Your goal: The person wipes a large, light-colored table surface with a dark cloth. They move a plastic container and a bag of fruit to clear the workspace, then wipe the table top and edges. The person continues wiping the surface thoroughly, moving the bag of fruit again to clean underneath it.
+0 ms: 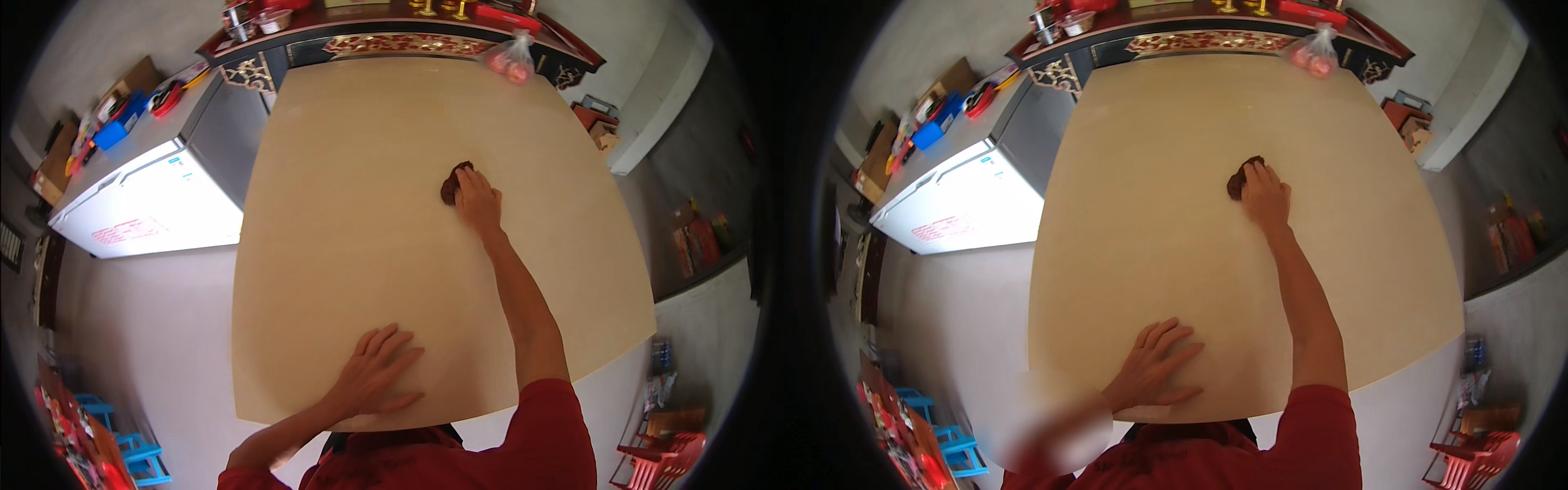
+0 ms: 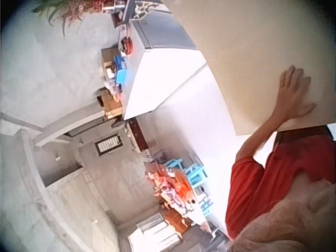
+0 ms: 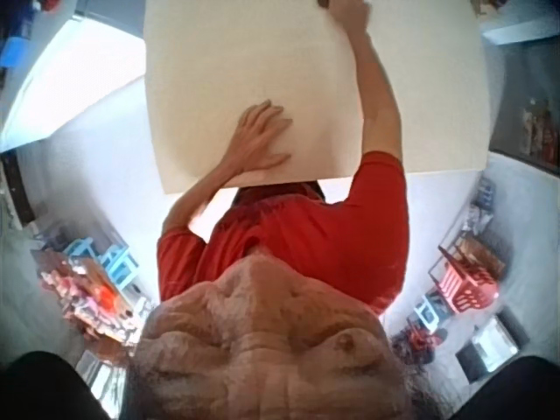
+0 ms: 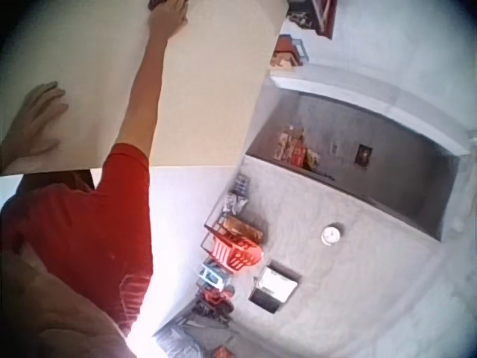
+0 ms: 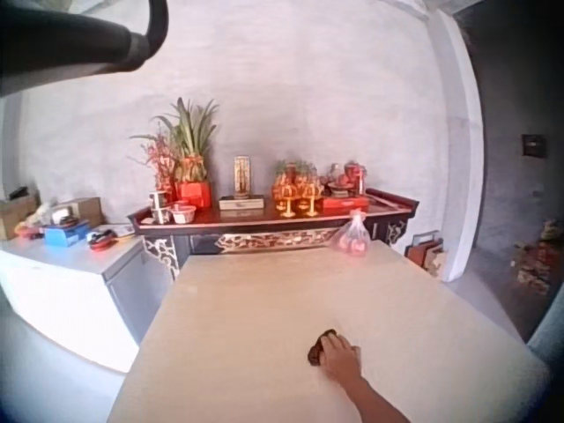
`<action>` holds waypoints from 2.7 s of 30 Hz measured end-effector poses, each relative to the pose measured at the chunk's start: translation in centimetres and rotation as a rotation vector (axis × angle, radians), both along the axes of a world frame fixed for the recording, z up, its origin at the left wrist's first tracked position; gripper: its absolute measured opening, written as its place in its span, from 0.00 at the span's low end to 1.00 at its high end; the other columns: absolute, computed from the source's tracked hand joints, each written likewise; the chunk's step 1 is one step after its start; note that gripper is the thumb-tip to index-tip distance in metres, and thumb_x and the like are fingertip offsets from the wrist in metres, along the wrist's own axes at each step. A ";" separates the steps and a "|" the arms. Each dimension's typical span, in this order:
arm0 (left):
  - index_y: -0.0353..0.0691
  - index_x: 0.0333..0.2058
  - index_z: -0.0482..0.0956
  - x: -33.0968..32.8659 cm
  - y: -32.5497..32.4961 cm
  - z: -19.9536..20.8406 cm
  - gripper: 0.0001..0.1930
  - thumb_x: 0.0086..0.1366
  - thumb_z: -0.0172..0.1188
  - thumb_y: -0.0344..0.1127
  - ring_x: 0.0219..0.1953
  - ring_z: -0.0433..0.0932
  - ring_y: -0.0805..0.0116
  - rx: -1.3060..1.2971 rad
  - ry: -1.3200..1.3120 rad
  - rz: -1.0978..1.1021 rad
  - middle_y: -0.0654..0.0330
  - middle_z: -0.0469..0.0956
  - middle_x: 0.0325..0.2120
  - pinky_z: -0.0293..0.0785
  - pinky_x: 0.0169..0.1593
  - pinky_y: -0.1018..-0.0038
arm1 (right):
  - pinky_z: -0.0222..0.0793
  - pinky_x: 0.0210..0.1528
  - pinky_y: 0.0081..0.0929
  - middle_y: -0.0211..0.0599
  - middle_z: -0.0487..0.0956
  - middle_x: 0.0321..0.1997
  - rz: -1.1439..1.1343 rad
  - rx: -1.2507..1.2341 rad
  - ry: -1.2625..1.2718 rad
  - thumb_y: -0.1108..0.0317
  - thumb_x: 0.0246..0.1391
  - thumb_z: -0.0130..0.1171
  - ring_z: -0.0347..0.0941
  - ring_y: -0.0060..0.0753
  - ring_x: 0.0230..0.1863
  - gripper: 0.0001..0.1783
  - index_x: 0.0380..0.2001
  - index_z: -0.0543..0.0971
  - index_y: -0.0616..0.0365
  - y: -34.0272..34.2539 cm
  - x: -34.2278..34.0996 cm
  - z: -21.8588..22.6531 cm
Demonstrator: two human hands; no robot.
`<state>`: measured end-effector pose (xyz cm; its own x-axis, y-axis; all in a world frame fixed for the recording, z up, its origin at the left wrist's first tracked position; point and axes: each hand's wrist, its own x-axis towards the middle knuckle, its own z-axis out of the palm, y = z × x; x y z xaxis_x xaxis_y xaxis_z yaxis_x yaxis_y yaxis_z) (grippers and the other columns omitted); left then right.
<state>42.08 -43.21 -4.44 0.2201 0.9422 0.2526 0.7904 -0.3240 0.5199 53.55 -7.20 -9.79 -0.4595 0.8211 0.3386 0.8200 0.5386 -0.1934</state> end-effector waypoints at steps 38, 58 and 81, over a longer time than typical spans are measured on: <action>0.37 0.31 0.74 -6.8 -0.3 4.6 0.03 0.62 0.54 0.29 0.28 0.72 0.79 -0.232 -1.415 0.186 0.65 0.76 0.26 0.71 0.32 0.81 | 0.73 0.39 0.29 0.38 0.73 0.46 0.294 -0.340 0.452 0.61 0.52 0.64 0.75 0.35 0.36 0.19 0.46 0.76 0.53 -34.9 7.4 9.5; 0.36 0.61 0.62 0.0 -1.4 -3.6 0.31 0.62 0.58 0.39 0.65 0.56 0.45 0.148 0.245 0.004 0.45 0.58 0.63 0.53 0.63 0.48 | 0.56 0.60 0.43 0.41 0.67 0.64 0.193 0.138 0.034 0.64 0.54 0.60 0.61 0.40 0.66 0.27 0.58 0.71 0.53 -34.7 6.6 3.0; 0.46 0.66 0.61 8.7 17.6 -5.5 0.31 0.68 0.49 0.52 0.67 0.49 0.34 0.186 0.397 0.250 0.41 0.52 0.67 0.50 0.63 0.38 | 0.33 0.68 0.69 0.30 0.56 0.73 0.040 0.060 -0.177 0.53 0.64 0.47 0.47 0.41 0.74 0.29 0.67 0.62 0.43 -15.1 14.6 0.1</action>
